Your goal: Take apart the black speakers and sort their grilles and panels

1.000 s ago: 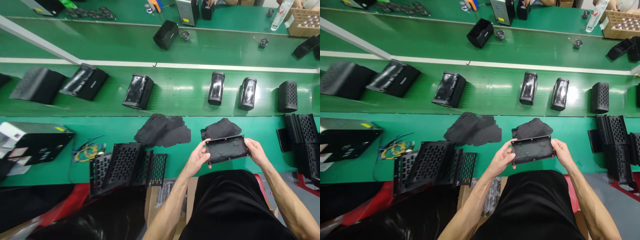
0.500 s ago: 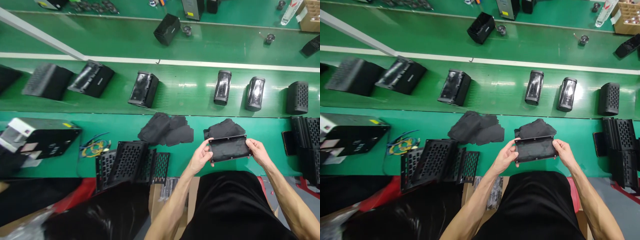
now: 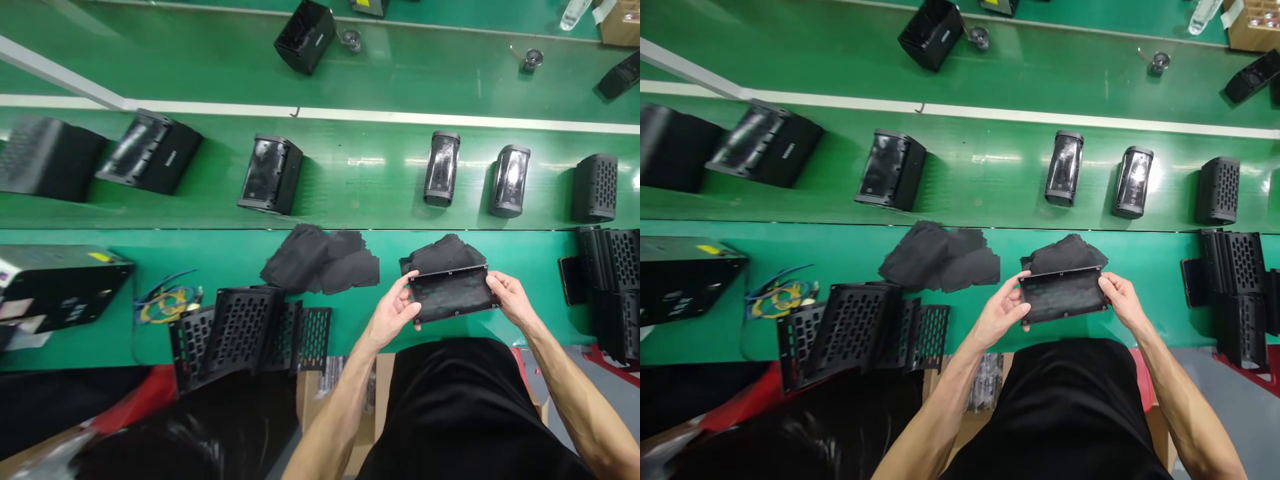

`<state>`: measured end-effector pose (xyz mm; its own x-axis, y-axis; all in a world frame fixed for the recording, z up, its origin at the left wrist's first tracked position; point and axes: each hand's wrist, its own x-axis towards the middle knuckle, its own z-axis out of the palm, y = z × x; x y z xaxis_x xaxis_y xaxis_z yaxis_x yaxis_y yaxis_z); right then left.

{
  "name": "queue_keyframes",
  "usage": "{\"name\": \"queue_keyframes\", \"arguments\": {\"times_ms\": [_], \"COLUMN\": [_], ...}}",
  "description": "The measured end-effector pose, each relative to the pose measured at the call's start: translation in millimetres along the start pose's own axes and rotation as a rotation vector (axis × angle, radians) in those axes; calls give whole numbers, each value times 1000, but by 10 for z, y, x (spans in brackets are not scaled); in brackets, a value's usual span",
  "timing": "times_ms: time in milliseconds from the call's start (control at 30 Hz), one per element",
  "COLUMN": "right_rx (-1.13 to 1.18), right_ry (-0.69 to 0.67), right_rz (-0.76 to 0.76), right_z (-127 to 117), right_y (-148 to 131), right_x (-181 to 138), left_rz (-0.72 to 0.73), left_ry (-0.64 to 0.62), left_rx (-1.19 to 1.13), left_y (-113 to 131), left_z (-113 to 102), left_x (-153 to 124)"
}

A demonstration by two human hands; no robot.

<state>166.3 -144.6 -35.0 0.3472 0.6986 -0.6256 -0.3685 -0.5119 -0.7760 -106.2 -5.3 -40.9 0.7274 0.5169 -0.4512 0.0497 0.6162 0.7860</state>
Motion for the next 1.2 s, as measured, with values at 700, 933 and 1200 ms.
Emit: {"name": "queue_keyframes", "arguments": {"times_ms": [700,933,1200], "right_rx": [79,115,-1], "right_ry": [-28,-71,-276], "right_rz": [24,55,119], "right_z": [32,-22,-21], "right_y": [-3,-73,-211], "right_x": [37,63,217], "left_rz": [-1,-51,-538], "left_ry": [-4,-68,-377], "left_rx": [-48,-195,-432], "left_y": [-29,-17,-15], "left_z": [-7,-112,117], "left_x": [43,131,830]}}
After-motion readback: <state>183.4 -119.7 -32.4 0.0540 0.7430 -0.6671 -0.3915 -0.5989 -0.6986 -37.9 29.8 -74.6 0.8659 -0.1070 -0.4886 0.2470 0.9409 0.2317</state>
